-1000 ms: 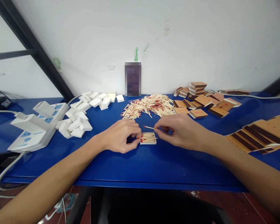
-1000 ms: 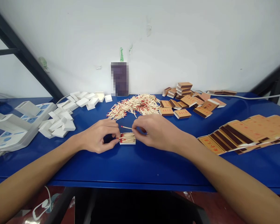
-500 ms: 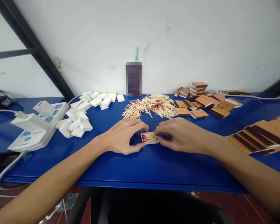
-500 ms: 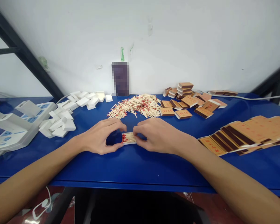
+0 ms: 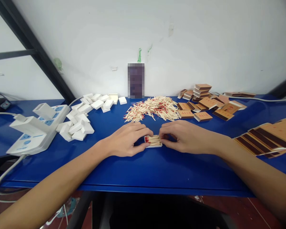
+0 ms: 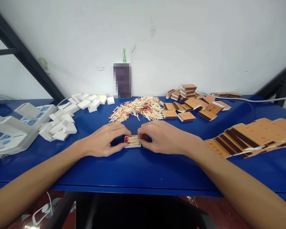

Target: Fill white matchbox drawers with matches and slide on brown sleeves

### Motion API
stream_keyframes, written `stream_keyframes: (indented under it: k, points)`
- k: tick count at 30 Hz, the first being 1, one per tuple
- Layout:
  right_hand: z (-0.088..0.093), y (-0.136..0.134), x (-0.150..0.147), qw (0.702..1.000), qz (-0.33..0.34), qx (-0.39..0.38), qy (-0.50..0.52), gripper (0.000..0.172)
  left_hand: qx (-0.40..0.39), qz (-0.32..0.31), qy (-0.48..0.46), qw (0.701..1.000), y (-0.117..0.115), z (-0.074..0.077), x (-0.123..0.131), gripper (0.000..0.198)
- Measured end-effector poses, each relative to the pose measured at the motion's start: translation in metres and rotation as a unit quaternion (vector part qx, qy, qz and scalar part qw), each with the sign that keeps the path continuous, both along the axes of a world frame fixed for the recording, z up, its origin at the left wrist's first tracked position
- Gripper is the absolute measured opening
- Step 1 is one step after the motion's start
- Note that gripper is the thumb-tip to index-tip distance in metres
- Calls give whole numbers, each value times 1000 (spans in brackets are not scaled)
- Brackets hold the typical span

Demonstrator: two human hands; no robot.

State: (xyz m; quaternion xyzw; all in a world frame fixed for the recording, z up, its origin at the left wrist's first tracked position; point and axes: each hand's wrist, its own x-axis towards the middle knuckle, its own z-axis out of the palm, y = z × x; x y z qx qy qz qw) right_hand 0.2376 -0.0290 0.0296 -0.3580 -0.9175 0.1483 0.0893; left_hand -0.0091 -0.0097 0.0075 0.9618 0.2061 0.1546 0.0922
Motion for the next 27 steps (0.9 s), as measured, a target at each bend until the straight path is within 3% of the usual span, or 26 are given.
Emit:
stream_keyframes:
  k: [9, 16, 20, 27]
  points:
    - [-1, -1, -3, 1000, 10, 2, 9, 12, 17, 4, 1, 1000, -1, -2, 1, 24]
    - [-2, -3, -6, 998, 9, 39, 57, 12, 31, 0, -3, 1000, -1, 0, 0, 35]
    - [-5, -5, -8, 996, 49, 14, 68, 15, 43, -3, -8, 999, 0, -1, -1, 23]
    - [-11, -5, -9, 997, 44, 5, 64, 14, 45, -11, -8, 999, 2, -3, -1, 18]
